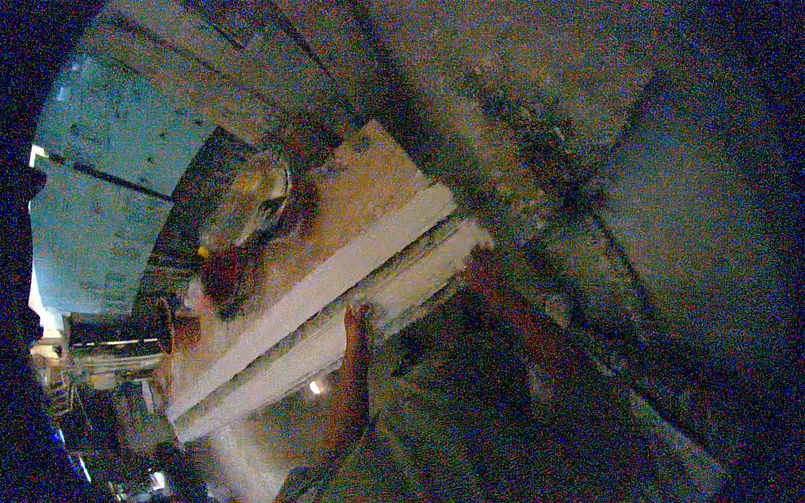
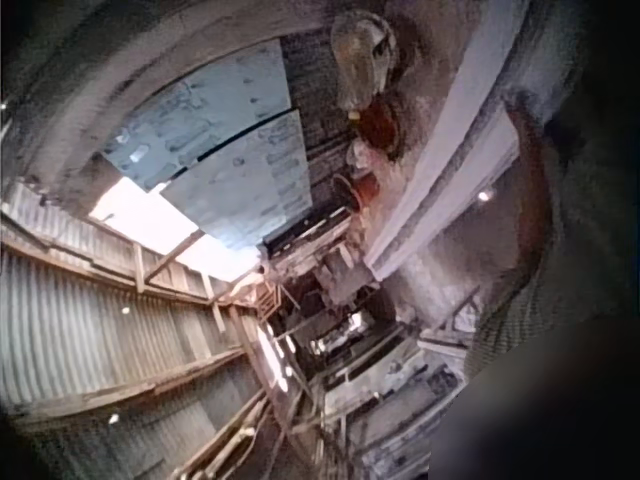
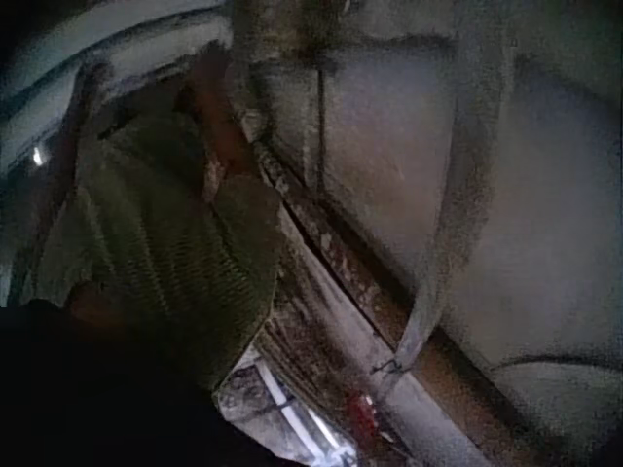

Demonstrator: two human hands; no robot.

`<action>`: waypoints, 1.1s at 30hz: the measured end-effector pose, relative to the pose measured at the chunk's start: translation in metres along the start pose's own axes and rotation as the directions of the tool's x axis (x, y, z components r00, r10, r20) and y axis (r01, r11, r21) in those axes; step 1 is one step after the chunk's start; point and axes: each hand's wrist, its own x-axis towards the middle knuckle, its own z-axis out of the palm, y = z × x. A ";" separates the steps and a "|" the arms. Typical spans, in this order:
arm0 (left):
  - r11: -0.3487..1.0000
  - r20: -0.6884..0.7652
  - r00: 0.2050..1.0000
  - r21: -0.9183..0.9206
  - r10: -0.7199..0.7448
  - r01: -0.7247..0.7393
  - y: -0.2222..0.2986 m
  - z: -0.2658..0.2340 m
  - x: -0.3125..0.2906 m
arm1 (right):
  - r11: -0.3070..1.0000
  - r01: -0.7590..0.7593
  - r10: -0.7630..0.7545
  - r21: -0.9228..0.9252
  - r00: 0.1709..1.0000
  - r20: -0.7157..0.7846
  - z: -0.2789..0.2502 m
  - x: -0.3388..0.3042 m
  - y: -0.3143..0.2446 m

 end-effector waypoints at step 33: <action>0.990 0.007 0.995 -0.098 0.101 -0.099 -0.031 -0.397 0.061 | 0.972 0.124 -0.075 -0.198 0.968 0.241 0.045 -0.084 -0.275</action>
